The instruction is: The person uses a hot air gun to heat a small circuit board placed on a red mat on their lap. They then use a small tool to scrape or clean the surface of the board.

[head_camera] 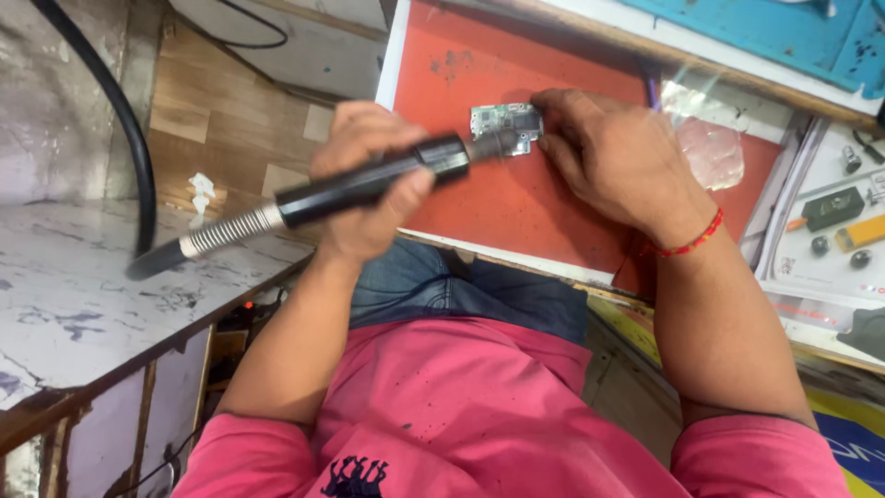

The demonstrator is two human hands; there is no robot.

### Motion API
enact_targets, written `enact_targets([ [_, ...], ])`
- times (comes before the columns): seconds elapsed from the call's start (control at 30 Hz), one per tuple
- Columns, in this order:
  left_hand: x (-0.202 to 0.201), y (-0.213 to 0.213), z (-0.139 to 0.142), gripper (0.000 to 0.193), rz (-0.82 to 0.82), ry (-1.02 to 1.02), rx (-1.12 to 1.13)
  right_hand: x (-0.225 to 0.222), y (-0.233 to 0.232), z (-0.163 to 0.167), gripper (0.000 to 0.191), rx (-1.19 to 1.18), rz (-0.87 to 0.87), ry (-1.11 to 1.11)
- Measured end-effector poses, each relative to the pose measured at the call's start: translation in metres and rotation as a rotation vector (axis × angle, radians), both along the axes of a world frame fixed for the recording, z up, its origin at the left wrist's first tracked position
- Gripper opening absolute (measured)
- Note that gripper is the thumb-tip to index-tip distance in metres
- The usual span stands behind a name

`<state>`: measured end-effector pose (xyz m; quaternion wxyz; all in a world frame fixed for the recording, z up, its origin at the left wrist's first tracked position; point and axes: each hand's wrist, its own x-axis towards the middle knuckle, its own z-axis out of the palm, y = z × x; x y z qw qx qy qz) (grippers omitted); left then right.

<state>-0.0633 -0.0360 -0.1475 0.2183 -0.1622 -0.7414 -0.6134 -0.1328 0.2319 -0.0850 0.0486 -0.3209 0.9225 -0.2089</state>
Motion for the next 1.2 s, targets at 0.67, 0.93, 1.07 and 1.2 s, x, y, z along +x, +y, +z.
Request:
enact_targets([
  [0.67,0.003,-0.002,0.014,0.029,0.1,-0.087,0.058,0.005,-0.01,0.015,0.032,-0.003,-0.02,0.016],
  [0.93,-0.001,-0.007,0.02,0.027,0.113,-0.085,-0.012,0.003,-0.014,0.013,0.033,0.006,-0.033,-0.007],
  [1.07,-0.001,-0.006,0.021,0.027,0.089,-0.075,-0.025,0.001,-0.013,0.012,0.033,-0.066,0.005,0.021],
  [1.2,-0.004,-0.006,0.017,0.027,0.056,-0.063,0.05,-0.003,-0.011,0.012,0.031,-0.044,0.004,0.012],
])
